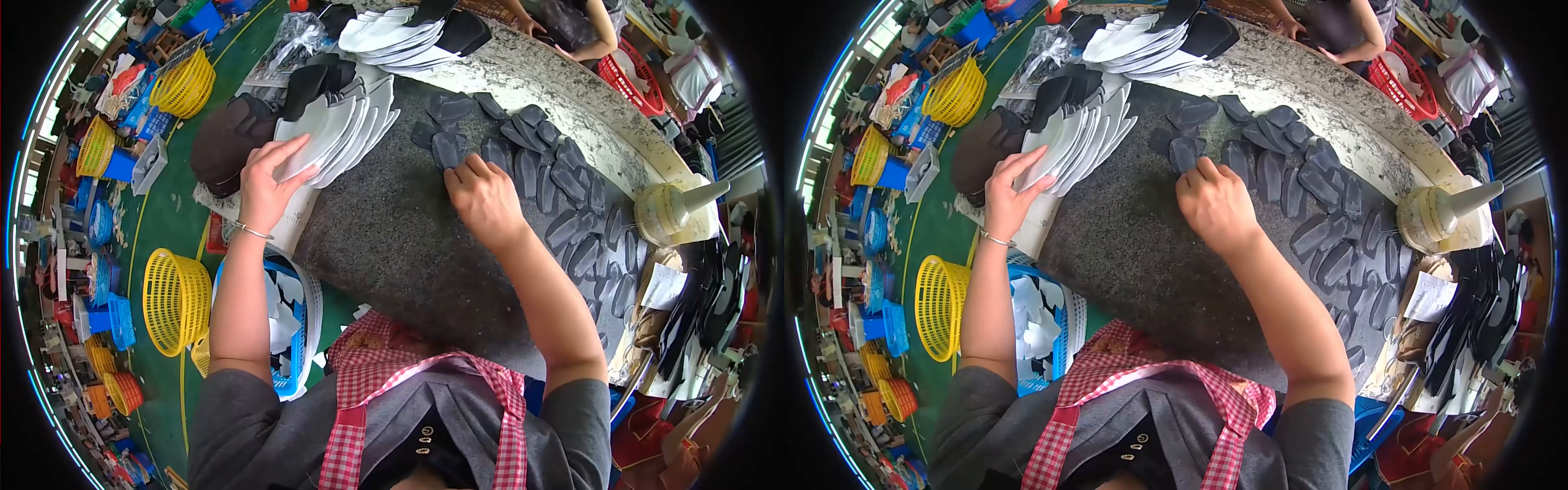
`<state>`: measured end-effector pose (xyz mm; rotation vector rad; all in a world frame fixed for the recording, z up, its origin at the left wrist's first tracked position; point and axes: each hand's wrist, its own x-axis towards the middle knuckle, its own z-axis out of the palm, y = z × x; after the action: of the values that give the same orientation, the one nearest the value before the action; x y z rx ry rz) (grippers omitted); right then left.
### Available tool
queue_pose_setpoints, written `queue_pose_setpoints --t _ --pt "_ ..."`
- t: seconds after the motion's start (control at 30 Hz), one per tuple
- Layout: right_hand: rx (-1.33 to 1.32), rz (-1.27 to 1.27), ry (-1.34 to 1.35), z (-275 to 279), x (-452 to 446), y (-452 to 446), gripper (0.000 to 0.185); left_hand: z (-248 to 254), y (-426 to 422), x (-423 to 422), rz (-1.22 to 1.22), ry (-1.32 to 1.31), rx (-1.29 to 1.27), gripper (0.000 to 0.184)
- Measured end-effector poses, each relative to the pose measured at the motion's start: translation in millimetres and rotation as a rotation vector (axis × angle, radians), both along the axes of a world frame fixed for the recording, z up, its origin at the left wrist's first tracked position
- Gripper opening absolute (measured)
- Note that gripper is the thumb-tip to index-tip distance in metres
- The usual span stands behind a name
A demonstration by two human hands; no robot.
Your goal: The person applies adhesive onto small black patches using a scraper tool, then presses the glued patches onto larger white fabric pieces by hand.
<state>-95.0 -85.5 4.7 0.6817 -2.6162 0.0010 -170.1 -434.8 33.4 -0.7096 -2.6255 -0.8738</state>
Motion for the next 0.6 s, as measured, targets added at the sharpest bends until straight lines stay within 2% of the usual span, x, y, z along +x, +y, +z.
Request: queue_pose_setpoints --t 0.13,0.17,0.2,0.27,0.3,0.33,0.4,0.43,0.47,0.53,0.6 --pt "0.008 -0.045 0.036 2.2 0.0 1.3 0.006 17.1 -1.5 9.0 0.028 -0.097 -0.137 0.045" --pt "-0.157 -0.141 -0.028 6.6 7.4 4.2 0.007 19.7 -1.3 9.3 0.041 -0.122 -0.18 0.043" --pt "-0.365 -0.182 -0.01 8.6 12.7 12.1 0.016 17.4 -1.8 9.6 -0.025 -0.121 -0.085 0.042" --pt "-0.728 -0.28 -0.137 17.6 27.1 35.7 0.025 11.2 -3.2 7.7 -0.157 -0.12 0.103 0.04" --pt "-1.016 -0.402 -0.325 23.0 35.8 48.0 0.026 9.0 -2.8 7.4 -0.232 -0.17 0.237 0.038" --pt "-1.305 -0.527 -0.513 25.6 44.9 60.5 0.027 5.9 -4.2 7.9 -0.171 -0.218 0.31 0.037" --pt "-1.66 -0.505 -0.504 19.1 59.5 83.4 0.025 1.5 -4.8 6.8 -0.051 -0.308 0.451 0.035" --pt "-1.726 -0.505 -0.52 20.3 66.3 88.5 0.023 11.9 11.8 17.3 0.079 0.035 0.328 0.027" --pt "-1.795 -0.504 -0.529 21.4 71.6 92.2 0.022 25.6 27.0 27.6 0.057 0.341 0.222 0.025" --pt "-1.646 -0.525 -0.481 15.9 80.2 94.1 0.021 44.7 49.3 63.3 -0.031 0.524 -0.006 0.024" --pt "-1.57 -0.541 -0.465 18.5 86.9 90.3 0.021 38.7 78.0 98.4 -0.318 0.548 -0.056 0.031"
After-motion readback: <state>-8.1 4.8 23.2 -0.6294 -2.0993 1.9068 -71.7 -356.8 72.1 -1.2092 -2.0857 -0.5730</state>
